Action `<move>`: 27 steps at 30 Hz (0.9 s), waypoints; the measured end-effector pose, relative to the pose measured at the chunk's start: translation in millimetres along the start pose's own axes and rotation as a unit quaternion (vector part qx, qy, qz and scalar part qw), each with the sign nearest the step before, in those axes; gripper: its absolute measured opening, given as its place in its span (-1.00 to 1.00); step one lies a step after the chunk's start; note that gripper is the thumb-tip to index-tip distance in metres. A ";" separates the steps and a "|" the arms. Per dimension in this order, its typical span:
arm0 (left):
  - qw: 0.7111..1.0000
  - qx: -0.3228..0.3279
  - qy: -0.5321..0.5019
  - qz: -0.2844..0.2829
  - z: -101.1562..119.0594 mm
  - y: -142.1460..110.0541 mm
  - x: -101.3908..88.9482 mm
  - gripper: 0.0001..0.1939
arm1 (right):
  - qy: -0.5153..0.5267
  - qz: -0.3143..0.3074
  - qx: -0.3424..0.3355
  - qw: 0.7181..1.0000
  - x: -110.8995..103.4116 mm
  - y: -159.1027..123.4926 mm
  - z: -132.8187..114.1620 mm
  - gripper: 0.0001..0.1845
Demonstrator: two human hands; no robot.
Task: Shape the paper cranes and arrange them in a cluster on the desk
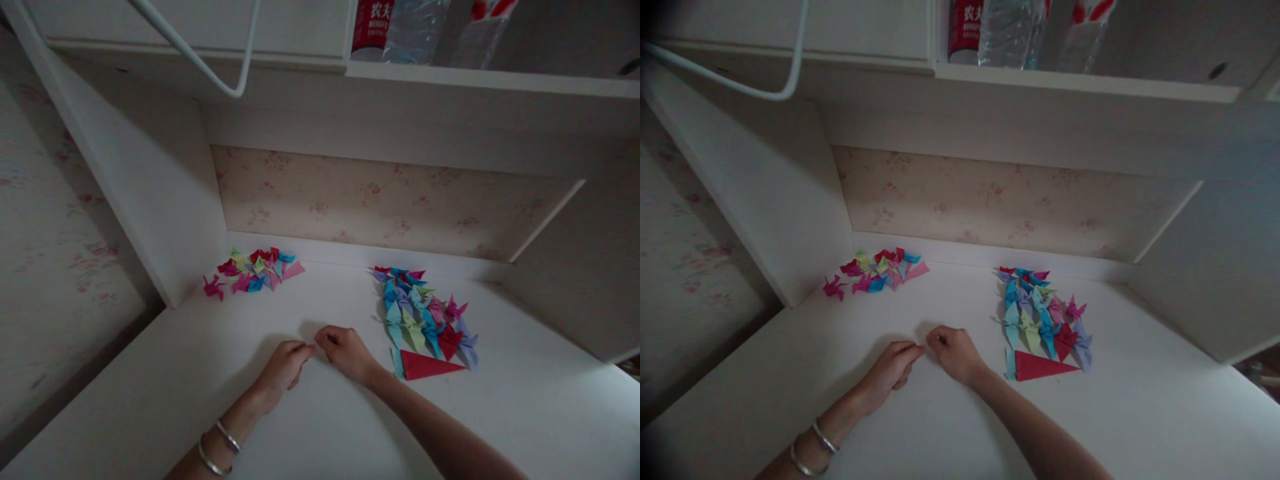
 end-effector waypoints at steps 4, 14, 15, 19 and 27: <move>1.000 -0.012 0.005 0.000 -5.8 2.4 -2.8 -0.62 | -0.163 -0.022 -0.003 0.986 12.8 73.5 -8.2 -0.68; 0.998 0.040 0.054 0.002 -11.2 14.0 0.4 -0.61 | -0.273 -0.025 0.040 0.961 58.8 186.8 -10.5 -0.47; 0.997 0.047 0.062 0.004 -11.3 14.7 0.6 -0.61 | -0.281 -0.026 0.040 0.959 60.6 190.3 -10.6 -0.47; 0.995 0.066 0.079 0.002 -7.1 14.5 1.0 -0.59 | -0.301 -0.031 0.043 0.952 61.2 197.8 -8.5 -0.52; 0.991 0.082 0.102 0.010 1.9 10.7 2.1 -0.57 | -0.315 -0.010 0.119 0.942 27.9 185.3 13.9 -0.52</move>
Point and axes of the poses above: each hand's wrist, its own y-axis towards the middle knuckle, its own x-axis out of the palm, z = x × y, the point moved 4 cm from there along y, towards the middle knuckle, and after that the axes turned 5 degrees about z, right-handed, at the moved point
